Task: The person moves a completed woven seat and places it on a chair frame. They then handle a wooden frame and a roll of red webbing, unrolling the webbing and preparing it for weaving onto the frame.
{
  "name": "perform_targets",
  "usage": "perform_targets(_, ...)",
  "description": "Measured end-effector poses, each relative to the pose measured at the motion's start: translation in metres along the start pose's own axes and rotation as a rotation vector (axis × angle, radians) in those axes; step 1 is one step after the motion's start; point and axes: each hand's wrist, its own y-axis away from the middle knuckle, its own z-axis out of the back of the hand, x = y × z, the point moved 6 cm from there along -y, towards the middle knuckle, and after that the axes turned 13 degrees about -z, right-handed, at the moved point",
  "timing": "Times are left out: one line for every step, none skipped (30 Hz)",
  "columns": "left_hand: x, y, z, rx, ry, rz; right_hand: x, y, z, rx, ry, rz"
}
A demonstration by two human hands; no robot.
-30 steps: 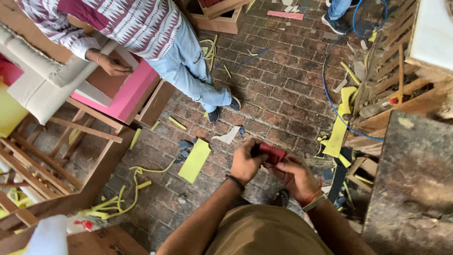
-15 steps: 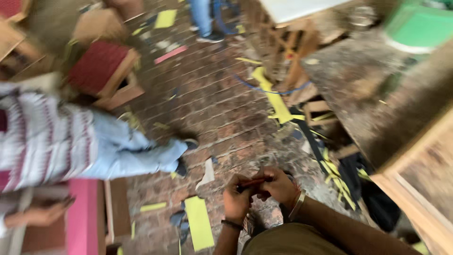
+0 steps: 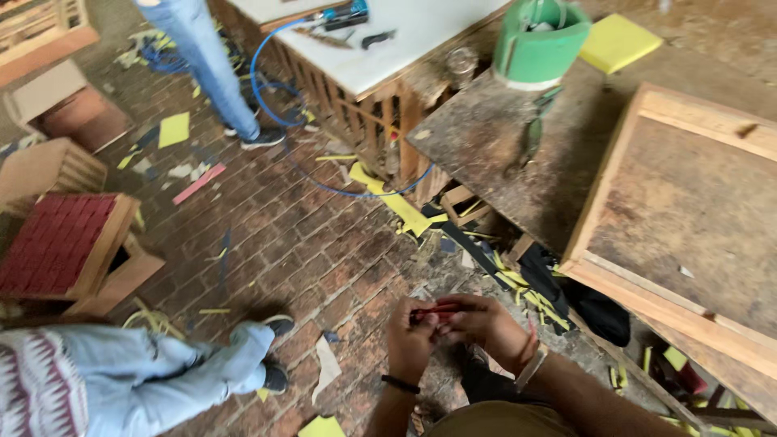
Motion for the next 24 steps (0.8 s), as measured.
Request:
perform_targets(-0.003,-0.002,-0.001,0.005,-0.018,-0.023,0.002,0.002,0.000,-0.031,0.120,0.031)
perform_targets(-0.006,-0.004,-0.003,0.011,-0.036,-0.043,0.005,0.003,0.001,-0.051,0.167,0.077)
perform_targets(-0.008,-0.005,-0.005,0.030,-0.033,-0.024,0.008,0.003,0.003,-0.072,0.214,0.124)
perform_targets(-0.011,-0.007,-0.008,0.049,-0.031,-0.006,0.012,0.002,0.006,-0.095,0.261,0.170)
perform_targets(-0.013,-0.010,-0.011,0.068,-0.028,0.012,0.014,0.001,0.012,-0.120,0.262,0.184)
perform_targets(-0.013,-0.013,-0.015,0.094,0.037,0.039,0.018,-0.001,0.021,-0.143,0.264,0.195)
perform_targets(-0.012,-0.016,-0.020,0.120,0.102,0.069,0.021,-0.003,0.030,-0.166,0.268,0.206)
perform_targets(-0.010,-0.020,-0.023,0.144,0.165,0.098,0.025,-0.006,0.044,-0.234,0.311,0.197)
perform_targets(-0.003,-0.025,-0.025,0.159,0.139,0.132,0.030,-0.009,0.061,-0.300,0.356,0.189)
perform_targets(0.007,-0.029,-0.026,0.170,0.112,0.165,0.037,-0.012,0.078,-0.363,0.401,0.178)
perform_targets(0.019,-0.034,-0.025,0.179,0.083,0.200,0.041,-0.019,0.092,-0.324,0.356,0.124)
perform_targets(0.030,-0.040,-0.026,0.217,0.043,0.174,0.043,-0.027,0.107,-0.282,0.310,0.067)
perform_targets(0.043,-0.047,-0.025,0.251,0.001,0.146,0.047,-0.036,0.121,-0.235,0.267,0.011)
perform_targets(0.057,-0.055,-0.022,0.282,-0.044,0.116,0.053,-0.049,0.133,-0.220,0.350,-0.023)
perform_targets(0.076,-0.061,-0.019,0.285,-0.075,0.187,0.060,-0.061,0.145,-0.205,0.434,-0.060)
perform_targets(0.094,-0.067,-0.015,0.281,-0.107,0.260,0.068,-0.074,0.156,-0.185,0.520,-0.099)
perform_targets(0.110,-0.078,-0.011,0.269,-0.138,0.327,0.080,-0.088,0.166,-0.180,0.600,-0.098)
perform_targets(0.121,-0.090,-0.007,0.255,-0.164,0.365,0.092,-0.103,0.173,-0.172,0.680,-0.099)
perform_targets(0.130,-0.104,-0.007,0.237,-0.184,0.402,0.108,-0.118,0.180,-0.165,0.768,-0.099)
perform_targets(0.136,-0.122,-0.008,0.213,-0.203,0.436,0.124,-0.136,0.186,-0.119,0.840,-0.185)
perform_targets(0.139,-0.139,-0.008,0.192,-0.214,0.464,0.141,-0.152,0.192,-0.071,0.914,-0.268)
perform_targets(0.140,-0.155,-0.008,0.175,-0.222,0.498,0.161,-0.168,0.197,-0.027,0.985,-0.356)
perform_targets(0.142,-0.166,-0.010,0.160,-0.229,0.537,0.196,-0.189,0.196,-0.033,0.882,-0.212)
perform_targets(0.141,-0.180,-0.013,0.165,-0.233,0.540,0.236,-0.211,0.195,-0.040,0.774,-0.070)
